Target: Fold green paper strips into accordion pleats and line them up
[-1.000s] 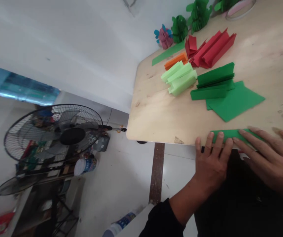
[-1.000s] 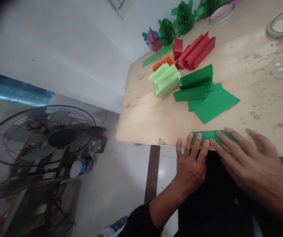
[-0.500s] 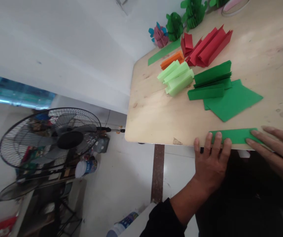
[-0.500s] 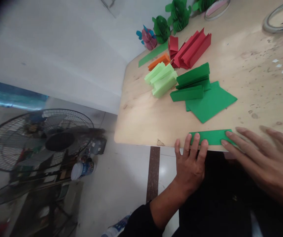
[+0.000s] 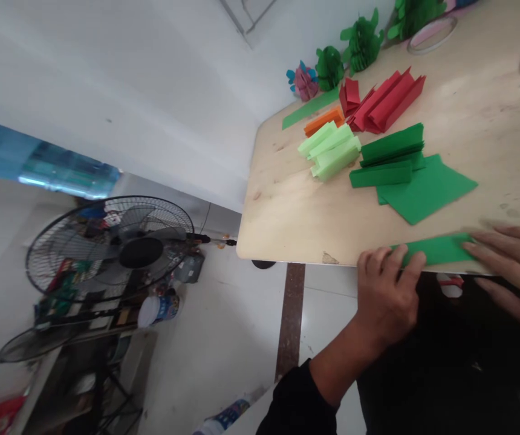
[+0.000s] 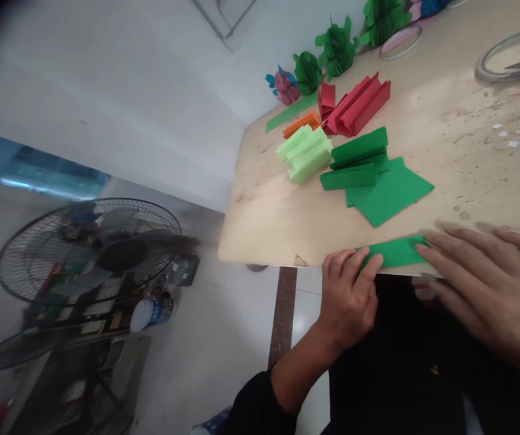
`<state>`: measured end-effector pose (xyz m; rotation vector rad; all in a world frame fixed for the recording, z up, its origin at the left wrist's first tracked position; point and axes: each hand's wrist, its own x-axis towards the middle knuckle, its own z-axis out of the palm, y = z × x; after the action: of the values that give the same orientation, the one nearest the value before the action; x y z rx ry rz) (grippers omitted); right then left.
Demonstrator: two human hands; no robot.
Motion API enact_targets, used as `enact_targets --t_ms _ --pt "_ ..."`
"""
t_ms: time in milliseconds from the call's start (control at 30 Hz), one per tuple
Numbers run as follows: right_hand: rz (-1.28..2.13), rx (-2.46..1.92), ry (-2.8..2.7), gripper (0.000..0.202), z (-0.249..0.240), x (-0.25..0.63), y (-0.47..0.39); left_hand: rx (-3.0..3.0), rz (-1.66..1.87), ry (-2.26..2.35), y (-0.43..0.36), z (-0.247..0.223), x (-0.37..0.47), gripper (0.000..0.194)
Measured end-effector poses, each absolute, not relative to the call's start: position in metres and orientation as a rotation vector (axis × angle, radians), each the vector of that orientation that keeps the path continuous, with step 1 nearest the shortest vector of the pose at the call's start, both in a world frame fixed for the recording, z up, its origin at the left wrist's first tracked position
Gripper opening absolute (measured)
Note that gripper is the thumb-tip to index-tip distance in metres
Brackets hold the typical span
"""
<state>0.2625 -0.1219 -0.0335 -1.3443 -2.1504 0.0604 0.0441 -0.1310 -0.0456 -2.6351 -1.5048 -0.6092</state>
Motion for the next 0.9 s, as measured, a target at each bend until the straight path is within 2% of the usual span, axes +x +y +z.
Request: enact_targets --t_ms 100,233,367,433,567,700,900 --pt "0.110 -1.256 -2.193 0.047 -0.047 0.268 -0.109 -2.692 -0.644 -1.424 -0.120 -0.040 0.039 0.036" --pt "-0.093 -1.010 -2.316 0.035 -0.054 0.278 -0.093 -2.813 -0.544 -1.392 -0.110 -0.034 0.031 0.032" --pt "-0.026 -1.060 -2.294 0.026 -0.043 0.276 -0.088 -2.951 -0.560 -1.430 -0.101 -0.028 0.026 0.030" --pt "-0.072 -1.040 -2.317 0.025 -0.039 0.274 -0.084 -2.989 -0.651 -1.444 -0.096 -0.027 0.024 0.029" --pt "-0.355 -0.735 -2.413 0.033 -0.039 0.279 -0.070 -3.027 -0.789 -1.517 -0.084 -0.026 0.024 0.029" --pt "-0.350 -0.836 -2.405 0.023 -0.035 0.280 -0.059 -2.996 -0.853 -1.599 -0.076 -0.023 0.029 0.031" --pt "-0.333 -0.925 -2.460 0.028 -0.033 0.274 -0.061 -2.968 -0.624 -1.645 -0.076 -0.021 0.033 0.032"
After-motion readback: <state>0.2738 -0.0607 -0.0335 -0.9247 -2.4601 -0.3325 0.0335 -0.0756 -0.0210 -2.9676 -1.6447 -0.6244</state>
